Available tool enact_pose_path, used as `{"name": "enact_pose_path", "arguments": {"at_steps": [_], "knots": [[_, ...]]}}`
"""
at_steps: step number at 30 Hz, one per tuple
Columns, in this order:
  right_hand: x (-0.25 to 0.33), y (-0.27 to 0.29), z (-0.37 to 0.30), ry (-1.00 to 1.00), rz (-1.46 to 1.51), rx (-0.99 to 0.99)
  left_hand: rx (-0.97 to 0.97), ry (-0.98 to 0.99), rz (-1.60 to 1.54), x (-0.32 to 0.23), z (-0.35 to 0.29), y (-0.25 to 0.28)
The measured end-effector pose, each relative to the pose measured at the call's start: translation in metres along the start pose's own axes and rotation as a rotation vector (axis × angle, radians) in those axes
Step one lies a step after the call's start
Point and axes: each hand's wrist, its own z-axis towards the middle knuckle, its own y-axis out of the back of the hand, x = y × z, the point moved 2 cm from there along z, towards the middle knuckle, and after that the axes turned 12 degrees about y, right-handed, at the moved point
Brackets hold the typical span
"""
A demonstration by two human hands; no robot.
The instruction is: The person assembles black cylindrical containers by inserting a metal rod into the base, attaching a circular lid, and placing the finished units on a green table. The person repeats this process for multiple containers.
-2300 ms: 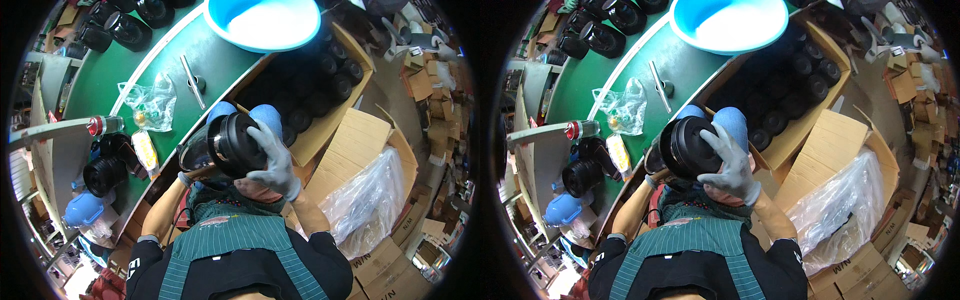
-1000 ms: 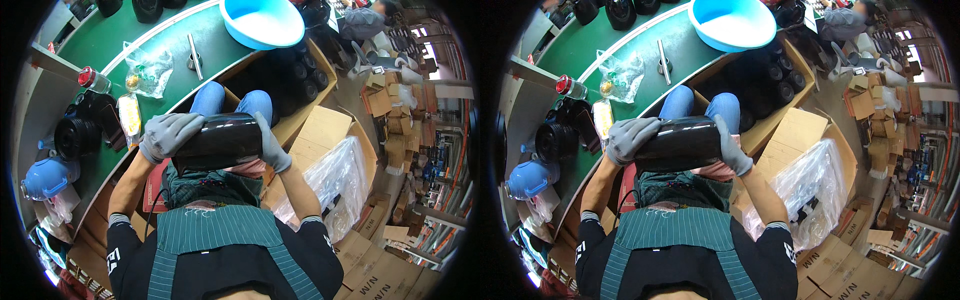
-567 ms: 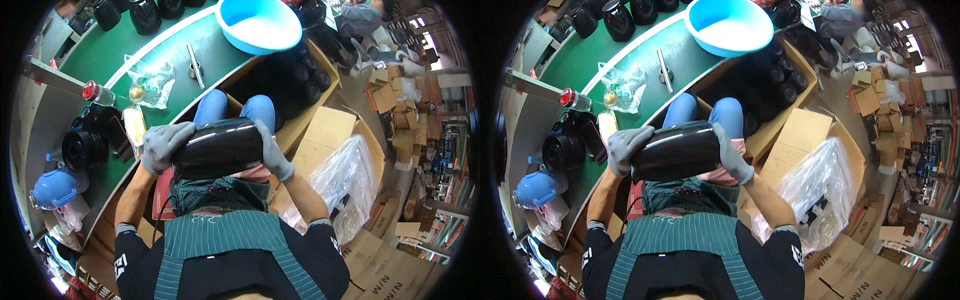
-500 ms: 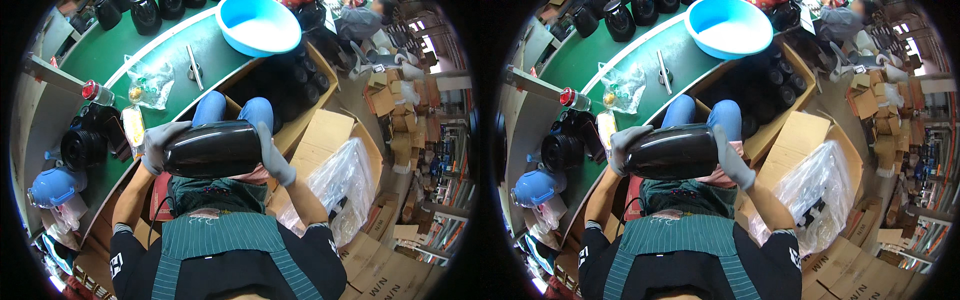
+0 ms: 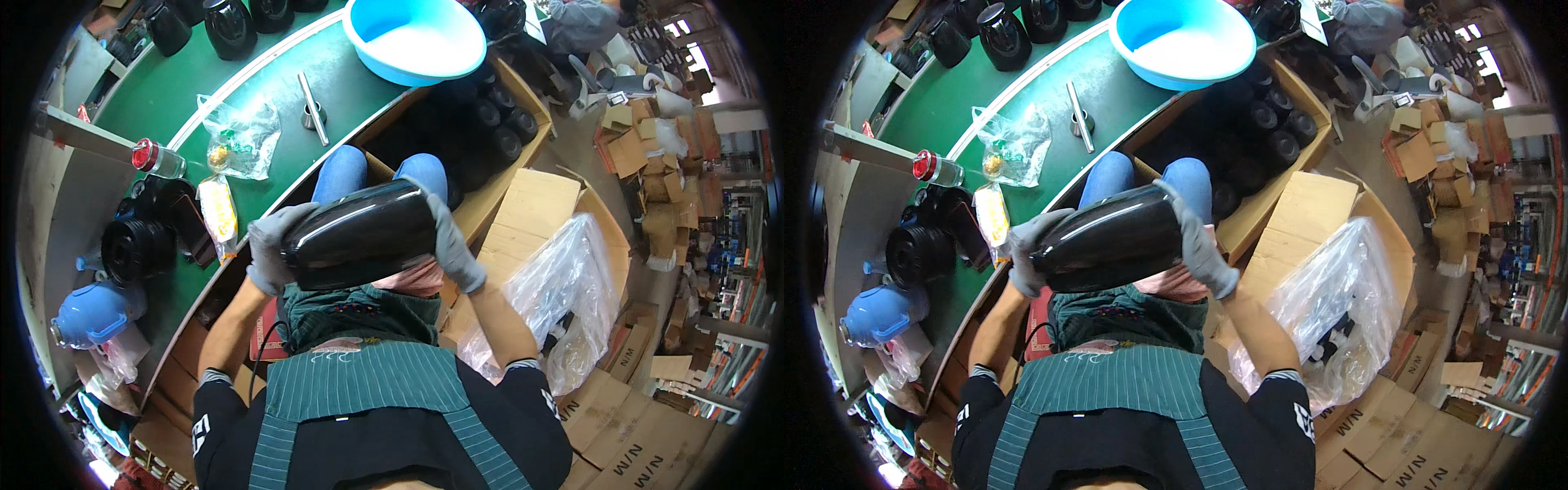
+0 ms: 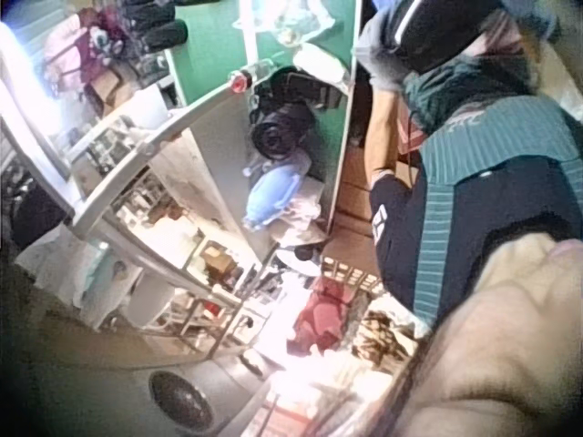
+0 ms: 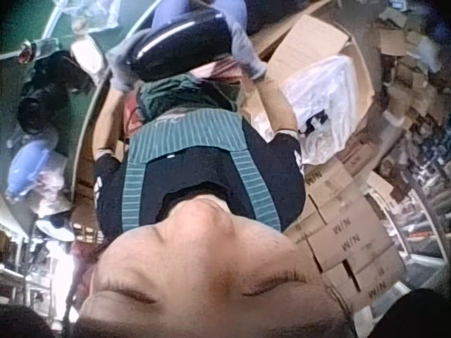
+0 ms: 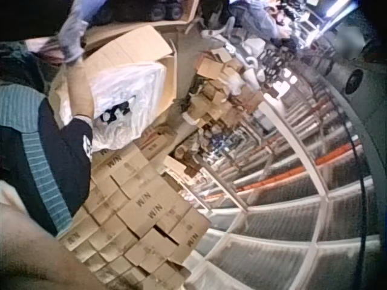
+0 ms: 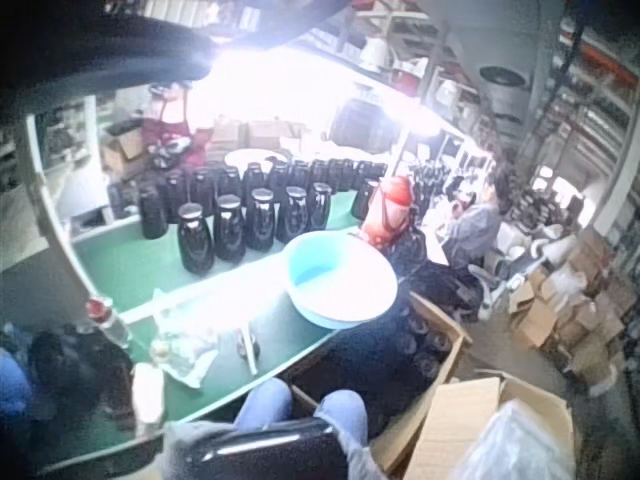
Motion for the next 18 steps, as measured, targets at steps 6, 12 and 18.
{"name": "enact_pose_path", "arguments": {"at_steps": [6, 12, 18], "knots": [[-0.030, 0.017, -0.005, -0.449, 0.815, -0.358, 0.297, 0.407, -0.328, -0.071, 0.032, 0.004], [-0.036, -0.001, -0.020, -0.293, 1.024, -0.309, 0.210, 0.054, -0.262, -0.113, 0.026, 0.008], [-0.027, 0.006, -0.009, -0.245, 0.840, -0.442, 0.236, 0.047, -0.204, -0.118, 0.033, 0.009]]}}
